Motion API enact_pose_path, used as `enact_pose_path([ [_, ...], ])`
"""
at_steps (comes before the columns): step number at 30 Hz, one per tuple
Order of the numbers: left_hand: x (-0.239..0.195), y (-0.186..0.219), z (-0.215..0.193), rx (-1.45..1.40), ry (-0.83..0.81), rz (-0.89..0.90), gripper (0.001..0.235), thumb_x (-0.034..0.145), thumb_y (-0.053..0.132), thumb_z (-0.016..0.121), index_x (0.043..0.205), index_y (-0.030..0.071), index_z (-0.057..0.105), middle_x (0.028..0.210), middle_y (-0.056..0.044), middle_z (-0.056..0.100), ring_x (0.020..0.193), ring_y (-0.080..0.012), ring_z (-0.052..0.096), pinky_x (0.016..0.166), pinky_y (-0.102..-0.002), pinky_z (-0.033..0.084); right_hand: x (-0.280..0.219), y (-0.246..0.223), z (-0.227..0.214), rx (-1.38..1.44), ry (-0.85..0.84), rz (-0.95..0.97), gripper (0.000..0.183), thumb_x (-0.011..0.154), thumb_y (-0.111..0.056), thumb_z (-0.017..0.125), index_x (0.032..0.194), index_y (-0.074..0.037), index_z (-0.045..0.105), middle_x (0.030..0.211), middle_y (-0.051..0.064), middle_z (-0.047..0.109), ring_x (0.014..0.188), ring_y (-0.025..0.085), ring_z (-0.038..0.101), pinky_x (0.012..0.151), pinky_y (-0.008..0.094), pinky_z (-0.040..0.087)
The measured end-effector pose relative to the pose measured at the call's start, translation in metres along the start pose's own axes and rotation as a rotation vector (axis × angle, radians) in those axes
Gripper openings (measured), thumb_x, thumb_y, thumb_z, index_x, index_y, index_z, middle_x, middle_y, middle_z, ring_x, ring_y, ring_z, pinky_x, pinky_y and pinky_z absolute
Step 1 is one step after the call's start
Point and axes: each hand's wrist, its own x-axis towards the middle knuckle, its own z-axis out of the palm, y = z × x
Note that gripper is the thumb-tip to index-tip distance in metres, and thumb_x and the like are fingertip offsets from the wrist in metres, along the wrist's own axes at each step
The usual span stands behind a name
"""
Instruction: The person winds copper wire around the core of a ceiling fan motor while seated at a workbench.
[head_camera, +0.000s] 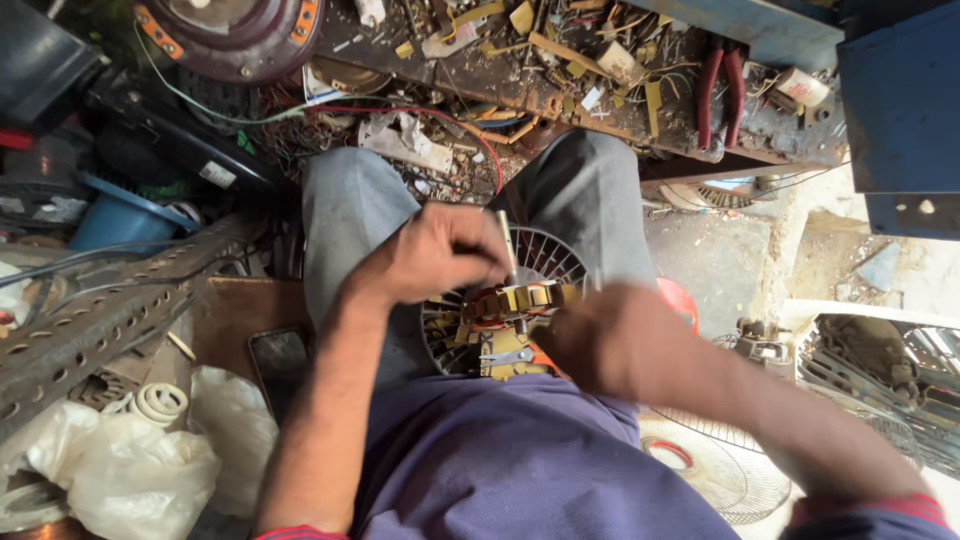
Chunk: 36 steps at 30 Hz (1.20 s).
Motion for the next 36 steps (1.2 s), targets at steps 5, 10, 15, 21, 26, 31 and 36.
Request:
enact_pose_path([
  [5,-0.033,0.045,0.043,0.085,0.291,-0.063,0.012,0.089,0.001,0.073,0.100,0.002,0.075,0.098,-0.008,0.074,0.087,-0.0165,0.070,0.076,-0.030,0.057,-0.048,-0.002,-0.018,-0.095,-0.051,-0.258,0.022,0.072,-0.021,0.073,0.091,-0.011,0.078,0.073,0.003,0.066,0.064,0.022,0.068,0.056,0.037,0.053],
  [10,-0.033,0.094,0.072,1.136,0.371,0.626,0.012,0.090,0.002,0.063,0.096,-0.003,0.072,0.112,-0.009,0.069,0.104,-0.0224,0.068,0.089,-0.044,0.055,-0.001,0.073,0.012,0.135,0.359,0.377,0.018,0.083,-0.024,0.084,0.086,-0.007,0.079,0.075,0.013,0.071,0.067,0.026,0.066,0.061,0.038,0.049],
  [15,-0.008,0.062,0.070,0.185,0.494,0.221,0.005,0.093,0.007,0.072,0.095,0.004,0.070,0.101,-0.010,0.068,0.090,-0.0253,0.066,0.081,-0.038,0.055,0.049,0.089,0.035,0.733,0.529,0.211,0.015,0.092,-0.021,0.079,0.094,-0.008,0.073,0.094,0.012,0.076,0.084,0.025,0.071,0.076,0.035,0.058],
  [21,0.010,0.028,0.008,0.402,0.003,-0.074,0.012,0.085,0.015,0.081,0.087,0.005,0.075,0.084,-0.008,0.069,0.078,-0.0220,0.069,0.072,-0.037,0.054,-0.003,0.022,0.033,-0.145,-0.003,0.036,0.016,0.080,-0.023,0.074,0.085,-0.008,0.072,0.077,0.012,0.067,0.068,0.031,0.067,0.057,0.043,0.052],
  [26,-0.033,0.077,0.069,0.050,0.352,0.196,0.011,0.094,0.009,0.071,0.104,0.005,0.070,0.123,-0.008,0.068,0.106,-0.0257,0.071,0.093,-0.034,0.059,-0.049,0.040,0.022,-0.383,-0.497,0.453,0.035,0.105,-0.033,0.058,0.138,-0.034,0.068,0.079,0.005,0.064,0.059,0.026,0.061,0.051,0.042,0.050],
  [31,-0.022,0.090,0.074,0.373,0.477,0.354,0.008,0.091,0.006,0.073,0.099,0.007,0.070,0.118,-0.012,0.067,0.103,-0.0242,0.070,0.091,-0.035,0.058,0.029,0.087,0.038,0.663,0.306,0.317,0.007,0.090,-0.016,0.078,0.094,-0.011,0.077,0.085,0.004,0.077,0.073,0.023,0.073,0.066,0.034,0.059],
  [36,0.026,0.032,0.035,0.290,0.205,-0.239,0.012,0.088,0.014,0.081,0.089,0.003,0.076,0.086,-0.012,0.072,0.074,-0.0222,0.066,0.070,-0.037,0.052,0.041,0.064,0.008,-0.121,0.364,0.175,0.012,0.088,-0.021,0.079,0.085,-0.011,0.075,0.077,0.012,0.068,0.065,0.034,0.066,0.056,0.042,0.051],
])
